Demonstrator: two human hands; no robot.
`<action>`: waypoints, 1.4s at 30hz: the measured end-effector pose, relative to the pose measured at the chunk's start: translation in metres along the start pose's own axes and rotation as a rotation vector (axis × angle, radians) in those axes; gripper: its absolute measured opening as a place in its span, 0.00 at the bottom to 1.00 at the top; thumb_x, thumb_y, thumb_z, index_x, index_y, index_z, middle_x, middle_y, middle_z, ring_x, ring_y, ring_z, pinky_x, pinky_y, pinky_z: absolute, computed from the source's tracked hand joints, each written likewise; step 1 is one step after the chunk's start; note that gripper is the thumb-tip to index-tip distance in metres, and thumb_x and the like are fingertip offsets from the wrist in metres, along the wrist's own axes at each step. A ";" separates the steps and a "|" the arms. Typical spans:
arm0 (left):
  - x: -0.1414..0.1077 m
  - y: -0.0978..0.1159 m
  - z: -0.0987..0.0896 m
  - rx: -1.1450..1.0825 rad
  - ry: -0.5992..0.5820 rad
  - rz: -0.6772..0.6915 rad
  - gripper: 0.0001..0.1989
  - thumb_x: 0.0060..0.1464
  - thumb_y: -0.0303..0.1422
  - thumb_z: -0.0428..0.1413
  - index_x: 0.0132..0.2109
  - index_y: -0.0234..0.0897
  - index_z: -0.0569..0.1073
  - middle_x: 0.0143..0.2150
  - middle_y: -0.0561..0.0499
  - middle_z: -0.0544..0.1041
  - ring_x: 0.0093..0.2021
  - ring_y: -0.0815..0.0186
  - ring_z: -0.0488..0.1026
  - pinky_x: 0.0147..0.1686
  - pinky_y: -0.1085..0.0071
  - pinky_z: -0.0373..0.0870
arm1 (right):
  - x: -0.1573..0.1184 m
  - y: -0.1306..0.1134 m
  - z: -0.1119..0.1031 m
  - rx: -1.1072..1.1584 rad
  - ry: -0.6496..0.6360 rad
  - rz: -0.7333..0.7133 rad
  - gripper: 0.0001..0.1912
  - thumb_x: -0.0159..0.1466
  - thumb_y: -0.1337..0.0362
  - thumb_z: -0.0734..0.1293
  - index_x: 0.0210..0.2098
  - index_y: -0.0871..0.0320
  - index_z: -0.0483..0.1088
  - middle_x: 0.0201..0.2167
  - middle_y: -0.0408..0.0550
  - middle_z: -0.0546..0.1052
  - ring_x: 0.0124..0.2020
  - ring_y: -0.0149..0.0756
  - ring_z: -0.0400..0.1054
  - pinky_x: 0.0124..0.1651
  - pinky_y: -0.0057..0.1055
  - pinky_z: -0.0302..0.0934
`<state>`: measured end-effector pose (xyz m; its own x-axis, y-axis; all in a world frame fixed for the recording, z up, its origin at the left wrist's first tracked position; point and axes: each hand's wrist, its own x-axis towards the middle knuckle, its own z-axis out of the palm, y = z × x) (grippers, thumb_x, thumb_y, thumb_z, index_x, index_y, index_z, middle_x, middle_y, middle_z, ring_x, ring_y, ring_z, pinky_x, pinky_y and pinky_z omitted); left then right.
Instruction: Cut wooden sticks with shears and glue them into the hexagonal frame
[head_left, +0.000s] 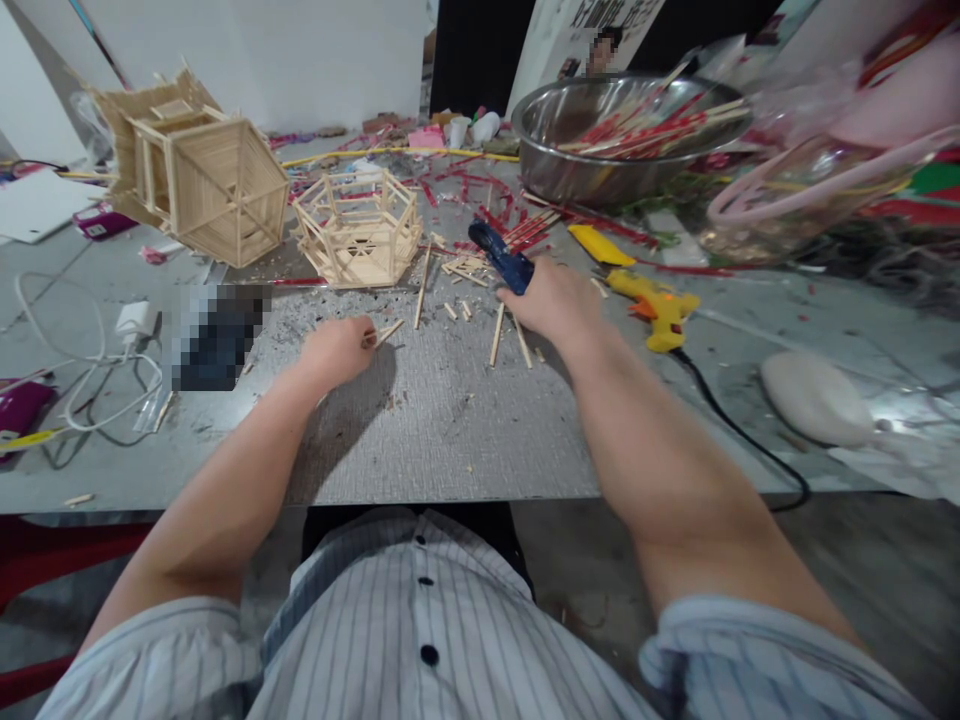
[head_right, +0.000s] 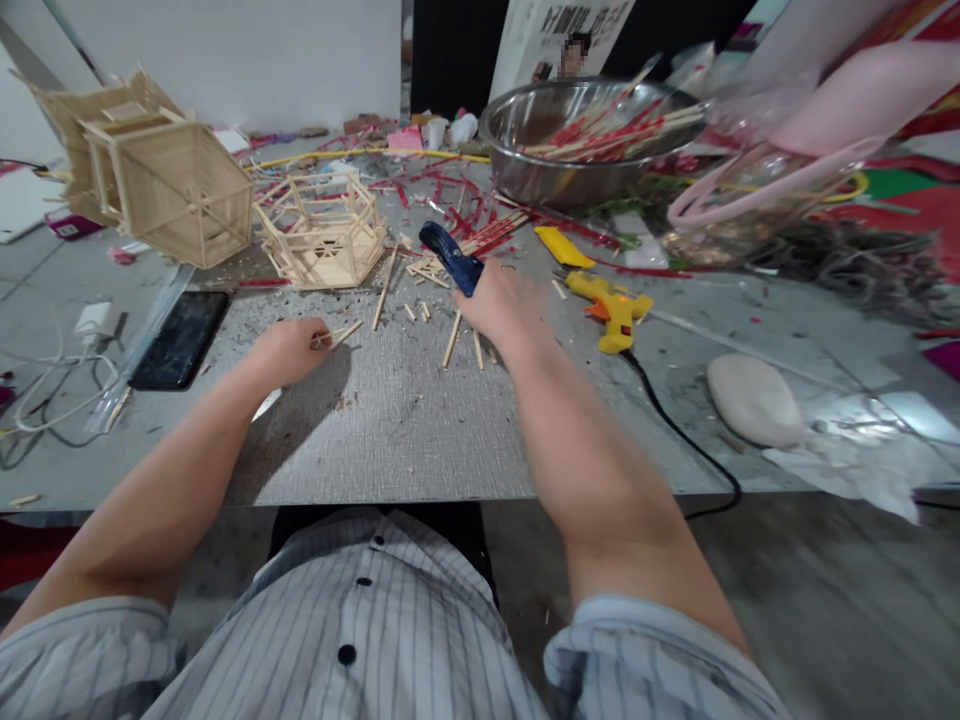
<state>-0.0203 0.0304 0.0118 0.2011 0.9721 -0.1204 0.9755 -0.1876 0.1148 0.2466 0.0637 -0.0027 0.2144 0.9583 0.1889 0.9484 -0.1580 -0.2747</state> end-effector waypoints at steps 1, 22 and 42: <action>0.000 0.000 0.001 -0.028 0.036 0.021 0.14 0.52 0.32 0.50 0.44 0.36 0.75 0.40 0.42 0.79 0.39 0.58 0.74 0.33 0.68 0.61 | 0.001 0.001 -0.001 0.007 0.009 0.013 0.29 0.59 0.53 0.67 0.54 0.65 0.67 0.43 0.66 0.75 0.47 0.60 0.70 0.47 0.55 0.62; -0.006 0.018 0.005 -1.333 -0.317 -0.106 0.02 0.61 0.27 0.53 0.38 0.34 0.68 0.29 0.52 0.78 0.21 0.71 0.74 0.25 0.74 0.68 | -0.007 -0.013 0.003 -0.145 -0.238 -0.085 0.19 0.56 0.64 0.67 0.46 0.63 0.72 0.43 0.62 0.77 0.44 0.53 0.73 0.40 0.41 0.65; -0.006 0.026 0.017 -1.498 -0.221 -0.067 0.06 0.63 0.28 0.50 0.36 0.33 0.69 0.34 0.50 0.79 0.30 0.71 0.77 0.34 0.72 0.72 | -0.023 -0.037 -0.001 0.846 -0.153 -0.060 0.11 0.49 0.71 0.70 0.28 0.53 0.65 0.22 0.39 0.70 0.23 0.34 0.67 0.29 0.34 0.63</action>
<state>0.0056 0.0168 -0.0013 0.3029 0.9074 -0.2914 0.0221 0.2990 0.9540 0.2068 0.0470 0.0042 0.0780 0.9904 0.1138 0.4511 0.0667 -0.8900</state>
